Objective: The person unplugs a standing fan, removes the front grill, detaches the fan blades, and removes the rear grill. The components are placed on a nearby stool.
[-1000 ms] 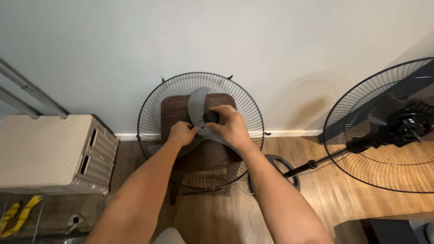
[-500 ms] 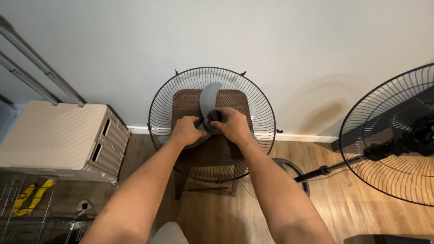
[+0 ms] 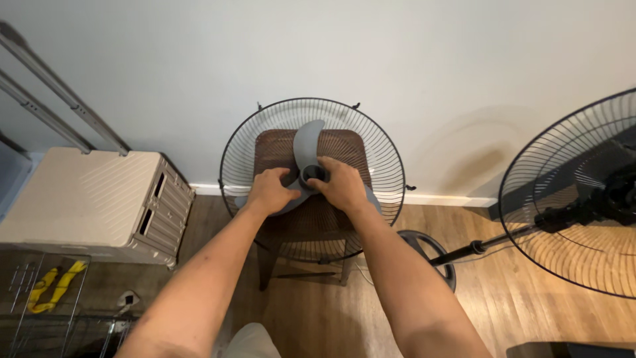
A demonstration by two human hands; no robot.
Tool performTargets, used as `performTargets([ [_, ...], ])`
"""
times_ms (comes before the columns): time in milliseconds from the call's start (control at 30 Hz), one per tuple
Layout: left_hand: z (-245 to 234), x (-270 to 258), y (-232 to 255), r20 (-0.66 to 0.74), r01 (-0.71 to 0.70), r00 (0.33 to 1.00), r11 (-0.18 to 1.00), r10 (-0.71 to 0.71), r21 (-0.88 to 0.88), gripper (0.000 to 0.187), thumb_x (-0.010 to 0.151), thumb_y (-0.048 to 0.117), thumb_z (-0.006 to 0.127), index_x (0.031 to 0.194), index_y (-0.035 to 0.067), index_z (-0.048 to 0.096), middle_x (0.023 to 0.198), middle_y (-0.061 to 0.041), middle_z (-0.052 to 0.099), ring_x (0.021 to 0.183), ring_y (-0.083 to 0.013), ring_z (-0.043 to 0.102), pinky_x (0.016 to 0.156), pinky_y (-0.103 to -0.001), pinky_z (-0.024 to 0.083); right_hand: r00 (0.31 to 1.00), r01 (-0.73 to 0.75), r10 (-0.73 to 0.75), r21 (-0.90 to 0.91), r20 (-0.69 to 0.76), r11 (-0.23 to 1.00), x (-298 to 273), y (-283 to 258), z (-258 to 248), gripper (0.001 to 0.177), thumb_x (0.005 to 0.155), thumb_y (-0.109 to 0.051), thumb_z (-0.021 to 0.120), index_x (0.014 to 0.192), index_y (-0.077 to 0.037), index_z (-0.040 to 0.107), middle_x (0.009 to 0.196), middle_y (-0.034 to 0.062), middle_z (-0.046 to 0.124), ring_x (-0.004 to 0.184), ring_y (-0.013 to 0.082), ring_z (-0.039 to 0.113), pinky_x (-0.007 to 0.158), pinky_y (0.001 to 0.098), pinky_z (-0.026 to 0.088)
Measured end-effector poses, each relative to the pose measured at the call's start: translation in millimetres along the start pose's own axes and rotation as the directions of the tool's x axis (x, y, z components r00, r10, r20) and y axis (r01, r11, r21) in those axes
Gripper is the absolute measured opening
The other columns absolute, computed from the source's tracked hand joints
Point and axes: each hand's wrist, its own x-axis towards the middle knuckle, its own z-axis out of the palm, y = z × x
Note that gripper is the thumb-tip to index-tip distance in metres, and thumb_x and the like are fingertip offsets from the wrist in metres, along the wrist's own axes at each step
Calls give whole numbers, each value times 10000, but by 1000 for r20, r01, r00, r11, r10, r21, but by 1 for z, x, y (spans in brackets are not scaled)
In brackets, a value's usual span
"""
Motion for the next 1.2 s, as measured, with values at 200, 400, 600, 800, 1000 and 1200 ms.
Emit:
performTargets([
  [200,11,3,44,-114,-130,986,985,118,-110,527,734,239,864,1206,53,722,1193,-177,734,1107,-314,709,936,-404,562,960,155,-153,-11,-234,988,-15,8,-32,516,819,-297,847,1247,-49,702,1254,180,699,1153,355,660,950,426,524],
  [400,58,5,142,-173,-465,886,821,431,-331,356,804,206,817,1118,56,741,1131,-154,764,1051,-278,746,894,-379,588,856,95,-46,69,-515,993,-68,34,-124,319,877,-238,818,1129,-53,758,1068,130,767,955,246,741,794,349,575],
  [600,109,-9,260,-125,-566,814,727,567,-389,375,801,201,815,1133,49,733,1129,-160,751,1050,-304,715,898,-412,554,711,-71,163,161,-684,984,-150,120,-234,260,906,-184,823,1105,-25,770,979,65,764,826,136,645,743,274,538],
  [800,172,-16,347,-127,-572,797,670,591,-473,391,809,210,813,1156,56,720,1136,-150,746,1051,-302,712,911,-407,558,587,-97,304,307,-751,947,-223,211,-314,244,930,-185,799,1088,-5,750,944,29,747,824,62,655,771,221,540],
  [1000,195,-13,412,-316,-618,786,664,531,-421,475,812,159,820,1251,69,661,1267,-164,666,1202,-359,613,1038,-438,490,525,-177,312,257,-792,950,-251,256,-343,428,891,-173,827,1232,14,648,1011,42,704,812,92,626,753,248,543],
  [1200,206,29,429,-241,-634,772,683,588,-362,717,835,198,817,1452,94,466,1438,-181,548,1328,-403,503,1102,-477,426,512,-369,326,139,-794,919,-246,268,-337,661,818,-215,864,1365,-19,548,984,88,685,798,171,671,720,314,560],
])
